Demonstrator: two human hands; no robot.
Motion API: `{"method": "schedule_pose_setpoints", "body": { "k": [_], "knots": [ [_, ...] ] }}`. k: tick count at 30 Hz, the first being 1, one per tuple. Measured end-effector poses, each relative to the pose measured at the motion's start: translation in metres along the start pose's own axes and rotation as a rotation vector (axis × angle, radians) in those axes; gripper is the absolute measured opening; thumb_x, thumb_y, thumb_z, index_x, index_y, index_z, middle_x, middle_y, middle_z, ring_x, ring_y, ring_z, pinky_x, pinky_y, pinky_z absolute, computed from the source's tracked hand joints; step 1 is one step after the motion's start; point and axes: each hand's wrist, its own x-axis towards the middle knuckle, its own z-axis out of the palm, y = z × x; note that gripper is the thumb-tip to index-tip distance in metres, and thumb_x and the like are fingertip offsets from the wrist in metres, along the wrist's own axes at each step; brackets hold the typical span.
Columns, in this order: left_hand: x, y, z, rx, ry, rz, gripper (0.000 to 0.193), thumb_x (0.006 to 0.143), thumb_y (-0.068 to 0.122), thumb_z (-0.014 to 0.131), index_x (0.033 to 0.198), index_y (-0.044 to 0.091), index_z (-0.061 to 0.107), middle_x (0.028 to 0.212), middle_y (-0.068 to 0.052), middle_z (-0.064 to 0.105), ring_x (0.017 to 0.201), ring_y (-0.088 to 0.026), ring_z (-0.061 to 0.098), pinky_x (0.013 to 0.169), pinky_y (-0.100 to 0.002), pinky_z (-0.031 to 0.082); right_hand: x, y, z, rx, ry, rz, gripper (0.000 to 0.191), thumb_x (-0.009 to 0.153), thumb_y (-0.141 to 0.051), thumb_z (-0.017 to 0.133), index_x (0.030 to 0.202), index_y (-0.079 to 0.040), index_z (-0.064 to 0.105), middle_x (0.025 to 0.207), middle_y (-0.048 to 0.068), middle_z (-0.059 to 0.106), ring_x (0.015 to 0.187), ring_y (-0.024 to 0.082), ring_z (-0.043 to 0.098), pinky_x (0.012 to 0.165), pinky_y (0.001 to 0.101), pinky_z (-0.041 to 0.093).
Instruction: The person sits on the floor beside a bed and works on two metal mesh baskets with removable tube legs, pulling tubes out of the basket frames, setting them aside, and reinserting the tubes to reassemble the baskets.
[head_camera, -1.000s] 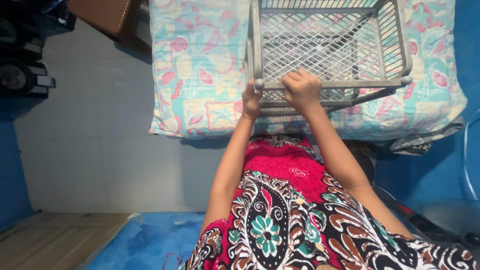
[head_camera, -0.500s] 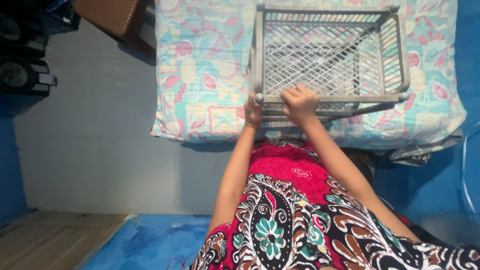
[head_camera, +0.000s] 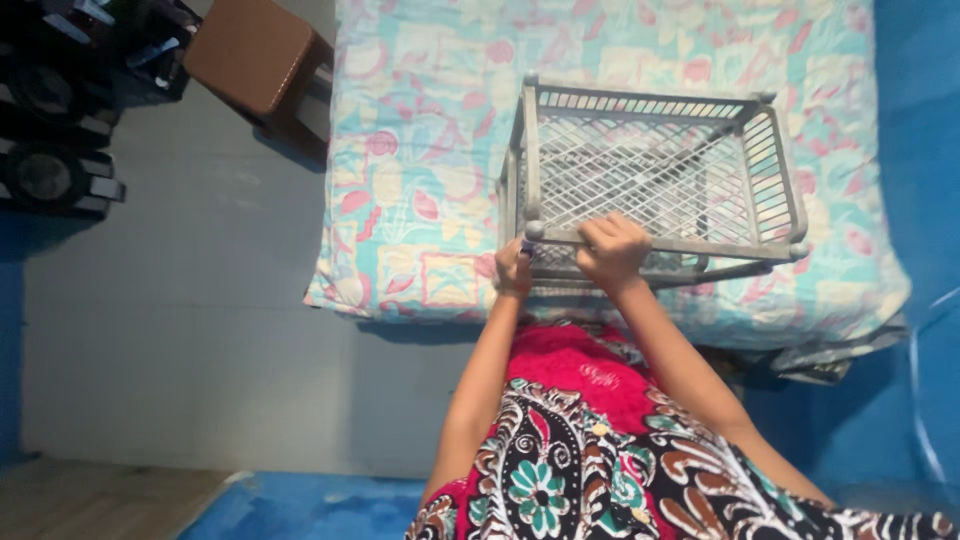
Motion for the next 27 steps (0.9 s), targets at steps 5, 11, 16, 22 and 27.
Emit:
{"method": "schedule_pose_setpoints", "body": {
  "k": [5, 11, 16, 22, 27],
  "knots": [
    [0.002, 0.002, 0.002, 0.054, -0.03, 0.025, 0.081, 0.101, 0.073, 0.027, 0.101, 0.001, 0.065, 0.078, -0.018, 0.054, 0.075, -0.035, 0.055, 0.068, -0.047, 0.04, 0.01, 0.009, -0.009, -0.049, -0.093, 0.024, 0.016, 0.06, -0.016, 0.07, 0.074, -0.014, 0.062, 0.071, 0.003, 0.058, 0.071, 0.027, 0.059, 0.057, 0.0437, 0.046],
    [0.005, -0.004, -0.003, 0.022, -0.155, -0.033, 0.076, 0.099, 0.068, 0.036, 0.118, 0.002, 0.069, 0.084, -0.017, 0.066, 0.081, -0.035, 0.059, 0.081, -0.046, 0.043, 0.019, 0.009, -0.017, -0.009, -0.146, 0.051, 0.02, 0.069, -0.017, 0.072, 0.088, -0.017, 0.067, 0.082, -0.001, 0.063, 0.08, 0.025, 0.061, 0.063, 0.0423, 0.048],
    [-0.002, -0.009, -0.019, 0.168, -0.197, 0.076, 0.063, 0.104, 0.061, 0.043, 0.123, 0.005, 0.064, 0.113, -0.017, 0.067, 0.11, -0.038, 0.061, 0.1, -0.048, 0.037, -0.015, 0.026, -0.023, -0.006, -0.037, -0.063, 0.045, 0.077, -0.041, 0.076, 0.114, -0.018, 0.07, 0.11, 0.004, 0.066, 0.105, 0.029, 0.061, 0.094, 0.0532, 0.04],
    [-0.016, -0.02, -0.023, 0.406, -0.119, 0.029, 0.071, 0.076, 0.039, 0.081, 0.131, 0.002, 0.057, 0.126, -0.025, 0.054, 0.112, -0.048, 0.053, 0.096, -0.053, 0.038, -0.132, 0.088, -0.013, 0.151, 0.642, 0.675, 0.045, 0.11, -0.025, 0.062, 0.141, -0.011, 0.033, 0.135, 0.012, 0.036, 0.131, 0.025, 0.038, 0.121, 0.0497, 0.029],
    [-0.003, -0.036, -0.01, 0.045, -0.289, -0.448, 0.06, 0.083, 0.033, 0.08, 0.126, 0.009, 0.047, 0.104, -0.014, 0.069, 0.091, -0.031, 0.067, 0.079, -0.042, 0.052, -0.156, 0.141, -0.002, 0.629, 0.446, 1.329, 0.048, 0.104, -0.032, 0.072, 0.137, -0.008, 0.046, 0.117, 0.009, 0.039, 0.102, 0.026, 0.036, 0.089, 0.044, 0.028]
  ]
}}
